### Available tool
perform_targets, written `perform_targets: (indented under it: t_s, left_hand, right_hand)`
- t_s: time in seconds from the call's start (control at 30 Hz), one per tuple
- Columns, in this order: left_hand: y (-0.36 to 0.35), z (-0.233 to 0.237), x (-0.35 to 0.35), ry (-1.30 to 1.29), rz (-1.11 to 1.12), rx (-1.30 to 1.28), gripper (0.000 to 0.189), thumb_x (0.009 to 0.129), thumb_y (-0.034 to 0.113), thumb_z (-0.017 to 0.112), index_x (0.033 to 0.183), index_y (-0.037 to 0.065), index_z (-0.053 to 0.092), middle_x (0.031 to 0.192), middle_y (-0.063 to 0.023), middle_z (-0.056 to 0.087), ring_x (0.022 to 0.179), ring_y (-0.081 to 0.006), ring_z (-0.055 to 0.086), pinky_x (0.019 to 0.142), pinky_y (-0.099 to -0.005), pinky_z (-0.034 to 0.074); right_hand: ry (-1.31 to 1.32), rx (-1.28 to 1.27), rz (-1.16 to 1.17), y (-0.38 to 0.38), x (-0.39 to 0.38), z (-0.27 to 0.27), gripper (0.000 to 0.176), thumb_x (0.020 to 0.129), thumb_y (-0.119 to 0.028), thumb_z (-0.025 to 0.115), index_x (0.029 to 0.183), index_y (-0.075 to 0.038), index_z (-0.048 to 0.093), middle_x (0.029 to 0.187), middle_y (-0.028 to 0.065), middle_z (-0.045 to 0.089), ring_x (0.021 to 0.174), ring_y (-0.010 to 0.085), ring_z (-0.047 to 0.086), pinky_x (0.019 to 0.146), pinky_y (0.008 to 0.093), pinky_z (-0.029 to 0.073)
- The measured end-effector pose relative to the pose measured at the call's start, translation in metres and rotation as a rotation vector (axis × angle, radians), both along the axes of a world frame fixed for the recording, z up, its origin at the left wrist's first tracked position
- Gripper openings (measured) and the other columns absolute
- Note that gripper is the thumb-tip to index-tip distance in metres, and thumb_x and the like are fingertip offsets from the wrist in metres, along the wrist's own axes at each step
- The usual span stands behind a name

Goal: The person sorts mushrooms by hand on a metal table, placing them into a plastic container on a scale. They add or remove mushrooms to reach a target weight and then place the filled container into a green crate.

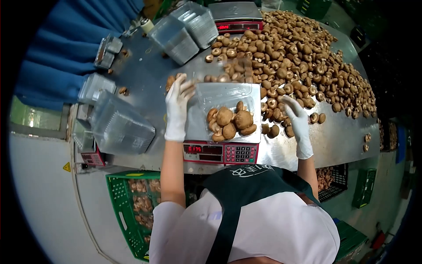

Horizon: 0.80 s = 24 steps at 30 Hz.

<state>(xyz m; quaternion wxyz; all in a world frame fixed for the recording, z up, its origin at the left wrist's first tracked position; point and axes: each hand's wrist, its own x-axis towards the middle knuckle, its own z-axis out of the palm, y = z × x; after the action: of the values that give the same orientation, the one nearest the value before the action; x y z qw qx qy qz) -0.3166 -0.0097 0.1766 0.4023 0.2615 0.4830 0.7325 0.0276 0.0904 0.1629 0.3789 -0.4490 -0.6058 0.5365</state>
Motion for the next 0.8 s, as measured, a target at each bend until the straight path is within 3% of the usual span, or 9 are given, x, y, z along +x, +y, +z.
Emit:
perform_targets:
  t_s: [0.07, 0.13, 0.2, 0.27, 0.33, 0.37, 0.47, 0.63, 0.8]
  left_hand:
    - [-0.032, 0.006, 0.008, 0.332, -0.074, -0.024, 0.038, 0.092, 0.027, 0.057, 0.119, 0.001, 0.056, 0.102, -0.0103, 0.064, 0.1, -0.0207, 0.059, 0.087, -0.0323, 0.046]
    - [-0.065, 0.023, 0.031, 0.482, -0.234, -0.313, 0.038, 0.082, 0.017, 0.068, 0.116, 0.002, 0.059, 0.095, -0.0063, 0.064, 0.096, -0.0185, 0.059, 0.083, -0.0302, 0.047]
    - [-0.083, 0.009, 0.053, 0.973, -0.121, -0.283, 0.047, 0.074, 0.012, 0.074, 0.118, 0.003, 0.058, 0.09, -0.0054, 0.063, 0.093, -0.0183, 0.058, 0.08, -0.0289, 0.047]
    - [-0.096, -0.017, 0.077, 0.817, 0.084, -0.383, 0.052, 0.077, 0.016, 0.074, 0.123, 0.004, 0.053, 0.088, -0.005, 0.062, 0.089, -0.0168, 0.059, 0.078, -0.0286, 0.049]
    - [-0.109, -0.045, 0.081, 0.445, -0.014, -0.563, 0.049, 0.082, 0.019, 0.071, 0.123, 0.003, 0.052, 0.089, -0.0051, 0.064, 0.077, -0.0146, 0.061, 0.067, -0.0253, 0.05]
    - [-0.112, -0.048, 0.084, 0.318, -0.064, -0.652, 0.036, 0.087, 0.019, 0.065, 0.117, 0.001, 0.053, 0.085, -0.0063, 0.065, 0.061, -0.0115, 0.06, 0.054, -0.0218, 0.048]
    - [-0.114, -0.051, 0.094, 0.141, -0.078, -0.543, 0.025, 0.09, 0.015, 0.059, 0.109, 0.001, 0.053, 0.08, -0.0078, 0.065, 0.056, -0.0108, 0.059, 0.047, -0.0208, 0.045]
    - [-0.111, -0.052, 0.103, 0.056, 0.005, -0.438, 0.016, 0.09, 0.005, 0.055, 0.104, -0.002, 0.051, 0.08, -0.0112, 0.066, 0.054, -0.0118, 0.059, 0.047, -0.0216, 0.046]
    - [-0.121, -0.064, 0.108, 0.341, 0.022, -0.314, 0.016, 0.088, 0.002, 0.056, 0.102, -0.003, 0.049, 0.082, -0.0117, 0.066, 0.07, -0.0129, 0.064, 0.061, -0.0226, 0.052]
  right_hand:
    - [-0.003, -0.008, 0.067, -0.01, -0.004, 0.004, 0.034, 0.093, -0.018, 0.057, 0.122, -0.002, 0.055, 0.117, 0.0075, 0.062, 0.107, 0.0153, 0.057, 0.089, 0.0267, 0.046]
    - [-0.035, -0.048, 0.109, -0.016, -0.005, -0.001, 0.035, 0.093, -0.018, 0.056, 0.123, 0.0, 0.054, 0.117, 0.0085, 0.062, 0.106, 0.0151, 0.058, 0.088, 0.0271, 0.046]
    - [0.013, -0.113, 0.159, -0.024, -0.009, -0.005, 0.036, 0.091, -0.019, 0.058, 0.123, -0.001, 0.054, 0.112, 0.0085, 0.064, 0.098, 0.0141, 0.06, 0.083, 0.0249, 0.048]
    - [-0.157, -0.228, 0.206, -0.033, -0.011, -0.001, 0.038, 0.088, -0.02, 0.061, 0.121, -0.002, 0.056, 0.102, 0.0067, 0.067, 0.09, 0.0129, 0.062, 0.076, 0.0234, 0.049]
    - [-0.222, -0.223, 0.261, -0.039, -0.016, -0.012, 0.038, 0.084, -0.024, 0.068, 0.113, -0.002, 0.059, 0.079, 0.0057, 0.068, 0.072, 0.0078, 0.062, 0.065, 0.0223, 0.049]
    - [-0.176, -0.295, 0.289, -0.041, -0.019, -0.015, 0.034, 0.085, -0.023, 0.067, 0.11, 0.0, 0.059, 0.079, 0.006, 0.068, 0.071, 0.008, 0.062, 0.064, 0.0218, 0.049]
    - [0.028, -0.479, 0.345, -0.042, -0.026, -0.025, 0.023, 0.089, -0.015, 0.062, 0.103, 0.002, 0.055, 0.077, 0.0063, 0.065, 0.07, 0.0123, 0.065, 0.06, 0.0216, 0.05]
    - [0.053, -0.43, 0.382, -0.04, -0.024, -0.039, 0.016, 0.087, -0.006, 0.063, 0.097, 0.0, 0.053, 0.075, 0.0047, 0.062, 0.071, 0.0131, 0.065, 0.061, 0.0219, 0.05]
    - [0.007, -0.146, 0.391, -0.052, -0.016, -0.049, 0.015, 0.083, 0.0, 0.061, 0.095, -0.001, 0.053, 0.075, 0.0029, 0.061, 0.073, 0.0126, 0.063, 0.061, 0.0237, 0.05]
